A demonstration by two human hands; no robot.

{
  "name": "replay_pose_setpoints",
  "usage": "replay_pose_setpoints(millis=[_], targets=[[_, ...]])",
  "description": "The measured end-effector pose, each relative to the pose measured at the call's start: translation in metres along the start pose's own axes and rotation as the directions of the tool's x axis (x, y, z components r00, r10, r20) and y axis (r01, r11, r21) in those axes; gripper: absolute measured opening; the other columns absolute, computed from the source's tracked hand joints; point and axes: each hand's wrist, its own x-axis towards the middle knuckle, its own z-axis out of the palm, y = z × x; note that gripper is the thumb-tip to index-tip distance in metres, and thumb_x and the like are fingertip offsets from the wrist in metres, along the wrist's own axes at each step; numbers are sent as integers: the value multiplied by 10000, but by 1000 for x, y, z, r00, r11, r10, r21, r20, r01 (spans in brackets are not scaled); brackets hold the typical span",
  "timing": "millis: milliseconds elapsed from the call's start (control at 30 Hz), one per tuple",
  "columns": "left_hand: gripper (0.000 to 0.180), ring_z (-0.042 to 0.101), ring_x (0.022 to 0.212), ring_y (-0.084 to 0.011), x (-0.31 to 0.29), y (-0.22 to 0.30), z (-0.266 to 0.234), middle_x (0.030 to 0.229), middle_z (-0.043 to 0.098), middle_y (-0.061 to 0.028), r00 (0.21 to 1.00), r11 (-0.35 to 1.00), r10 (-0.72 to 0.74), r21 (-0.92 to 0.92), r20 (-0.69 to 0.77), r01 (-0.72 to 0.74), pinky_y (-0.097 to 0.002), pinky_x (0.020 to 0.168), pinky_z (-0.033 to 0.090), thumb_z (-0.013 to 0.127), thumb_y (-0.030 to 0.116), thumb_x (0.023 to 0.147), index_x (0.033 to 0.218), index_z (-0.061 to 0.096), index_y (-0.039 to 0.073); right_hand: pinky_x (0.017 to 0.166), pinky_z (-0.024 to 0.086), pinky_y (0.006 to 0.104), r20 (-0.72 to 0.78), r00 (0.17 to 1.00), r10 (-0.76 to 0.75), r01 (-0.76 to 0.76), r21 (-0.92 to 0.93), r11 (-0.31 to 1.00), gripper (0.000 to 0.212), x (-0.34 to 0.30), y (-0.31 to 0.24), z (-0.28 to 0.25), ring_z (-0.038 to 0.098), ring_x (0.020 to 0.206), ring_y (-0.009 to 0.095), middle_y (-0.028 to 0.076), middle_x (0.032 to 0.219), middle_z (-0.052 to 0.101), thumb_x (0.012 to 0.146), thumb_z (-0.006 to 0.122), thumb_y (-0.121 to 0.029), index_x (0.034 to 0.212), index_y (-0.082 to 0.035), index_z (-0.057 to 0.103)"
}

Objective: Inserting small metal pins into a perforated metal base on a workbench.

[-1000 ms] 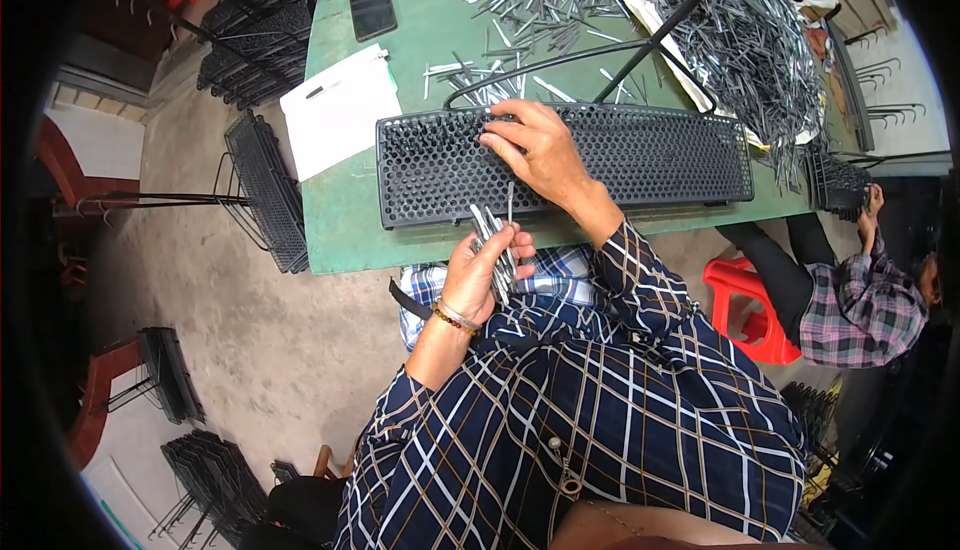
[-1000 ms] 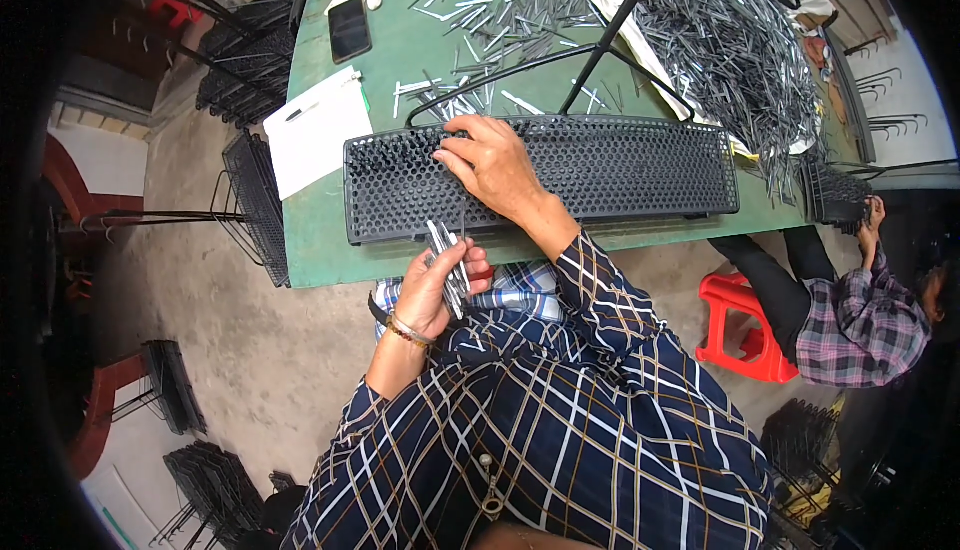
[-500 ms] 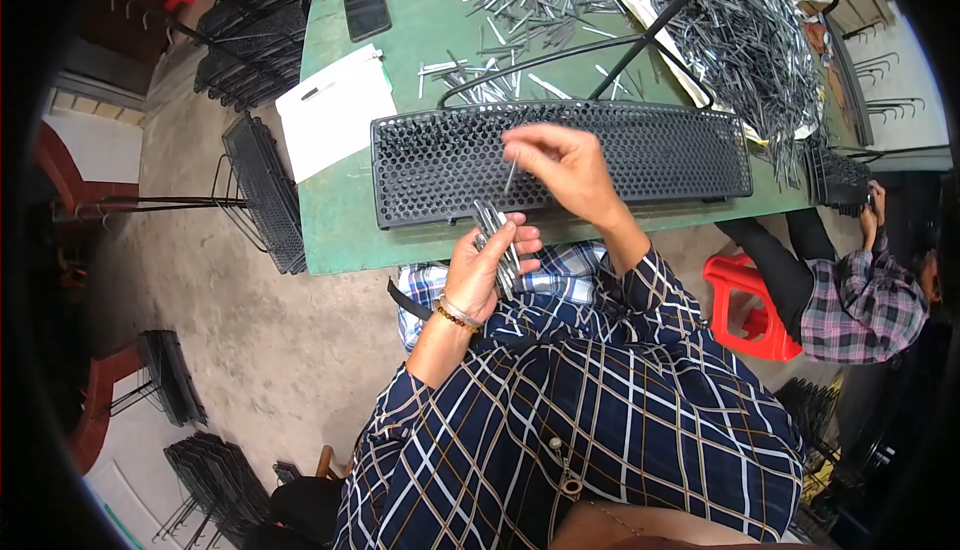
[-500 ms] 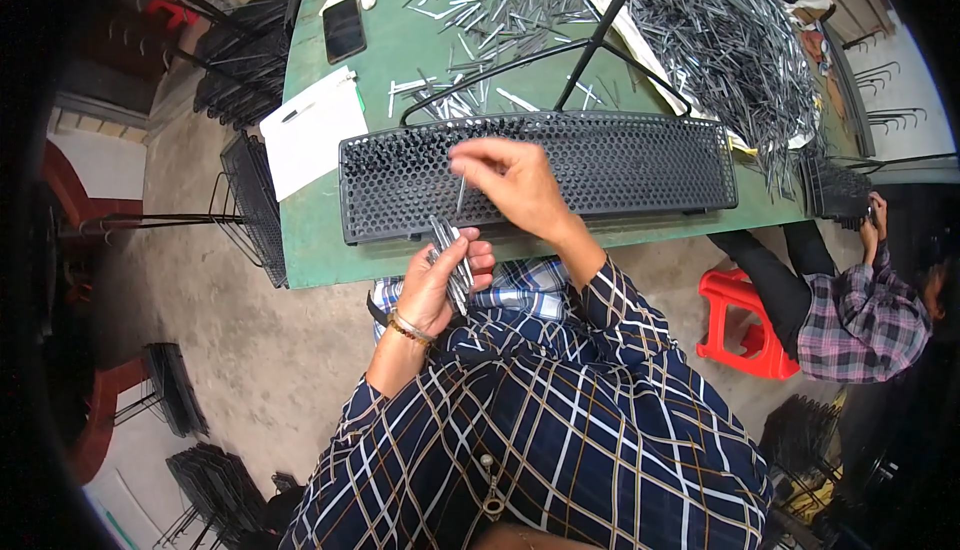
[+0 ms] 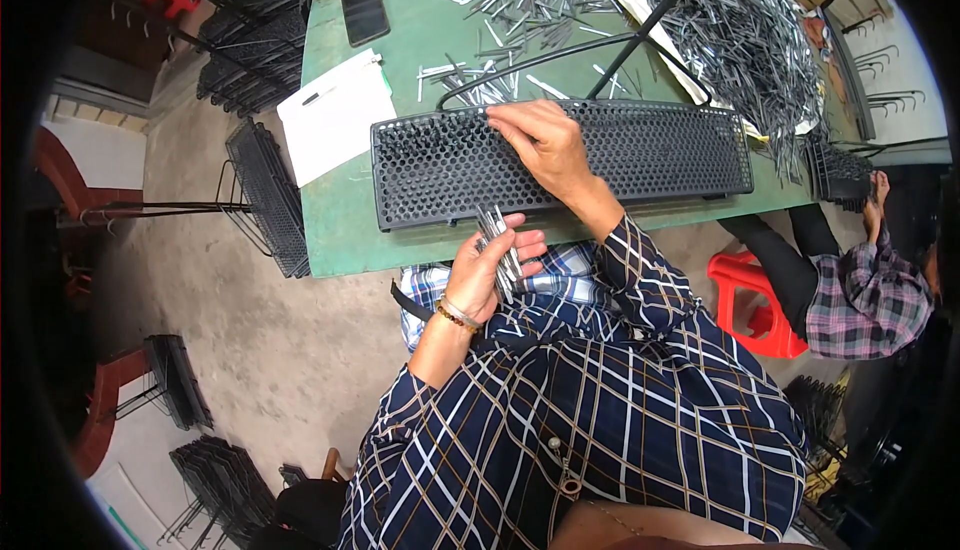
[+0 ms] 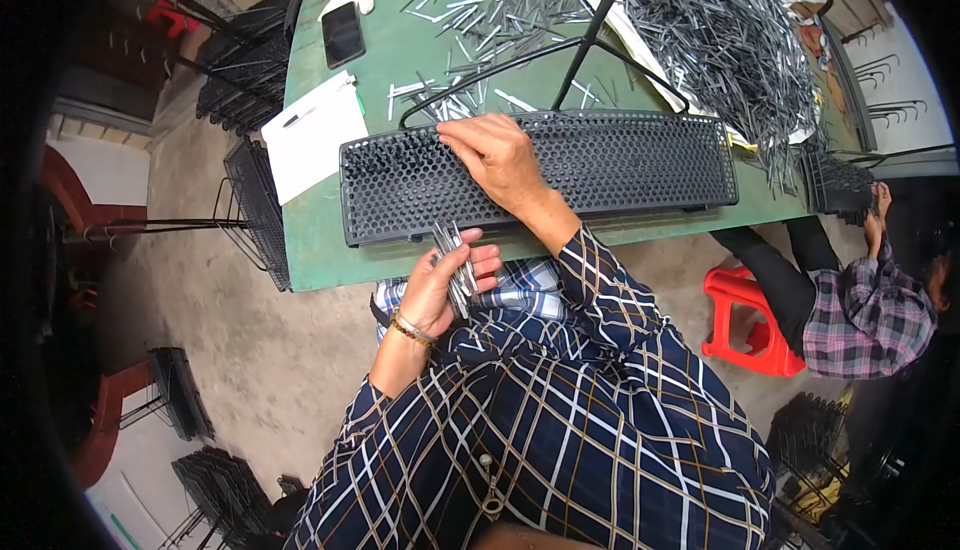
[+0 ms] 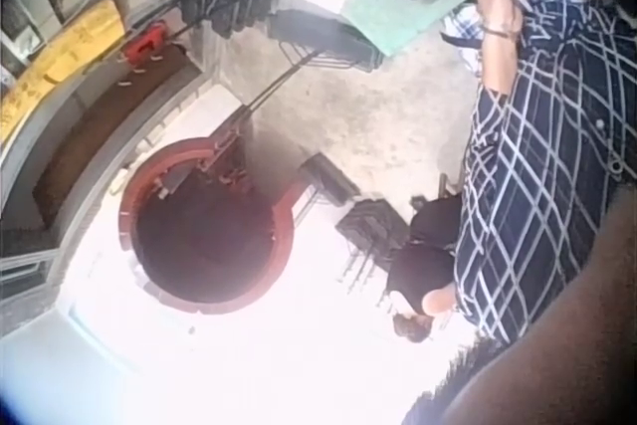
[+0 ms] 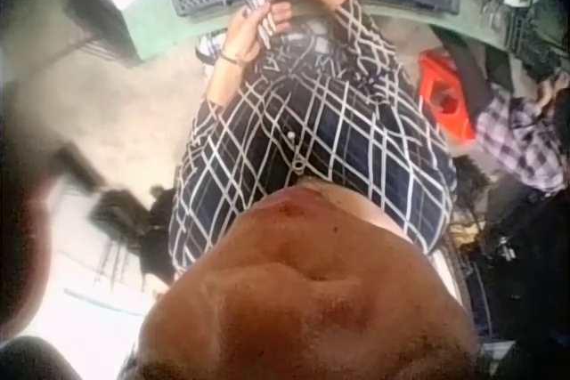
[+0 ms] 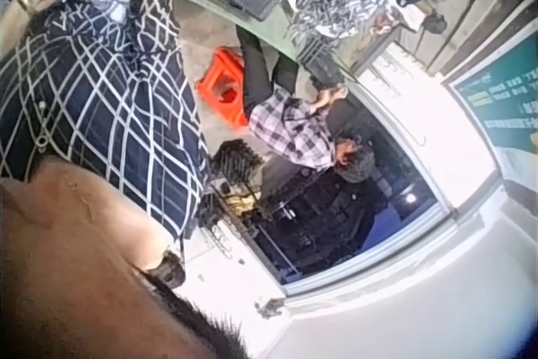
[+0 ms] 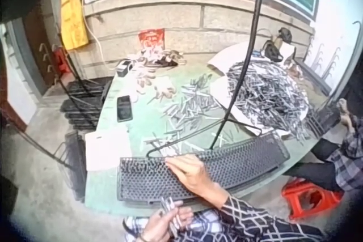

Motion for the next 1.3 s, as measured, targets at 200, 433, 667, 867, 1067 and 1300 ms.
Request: replay_pose_setpoints(millis=[200, 433, 667, 867, 1067, 1300], targets=[[369, 619, 974, -264, -2, 5, 5, 1083, 598, -206, 1000, 1000, -4, 13, 29, 3, -372, 773, 554, 491, 152, 933, 1249, 423, -24, 706, 442, 313, 9, 1000, -5, 5, -33, 999, 137, -1, -1, -1, 634, 768, 202, 65, 871, 686, 783, 676, -97, 915, -60, 682], [370, 622, 965, -256, -3, 6, 8, 1104, 592, -214, 999, 1000, -19, 11, 48, 19, -366, 767, 556, 485, 148, 930, 1253, 427, -23, 738, 428, 318, 93, 996, -6, 15, -98, 995, 162, -10, 3, 3, 597, 819, 213, 63, 880, 675, 777, 683, -122, 929, -65, 682], [375, 616, 974, -257, -1, 9, 10, 1120, 587, -209, 998, 1000, -4, -2, 67, 4, -374, 779, 547, 497, 164, 924, 1247, 432, -15, 771, 440, 337, 21, 1000, -23, 25, -100, 995, 172, -11, -6, -10, 589, 833, 245, 96, 909, 660, 793, 669, -120, 946, -44, 678], [315, 629, 946, -256, -1, 11, 11, 1078, 604, -182, 998, 999, 41, 2, 48, -41, -362, 757, 561, 494, 154, 933, 1202, 465, -7, 600, 469, 283, 591, 703, 397, -627, 249, 738, 269, -31, -34, -32, 591, 658, 134, 101, 760, 663, 796, 690, -242, 898, 7, 682], [308, 632, 941, -245, 2, 8, 19, 1071, 608, -173, 996, 996, 39, 72, 84, -45, -365, 770, 558, 494, 170, 943, 1183, 477, -20, 576, 461, 224, 657, 577, 485, -810, 387, 441, 221, -43, -29, -40, 570, 668, 71, 56, 734, 652, 809, 688, -166, 880, 43, 677], [317, 637, 909, -212, 3, 7, 16, 1087, 608, -184, 998, 995, 36, 89, 57, -41, -334, 762, 555, 504, 167, 938, 1184, 484, -31, 619, 488, 226, 569, 588, 575, -806, 469, 360, 168, -31, -24, -48, 597, 708, 88, 62, 794, 663, 839, 653, -119, 922, 27, 661]])
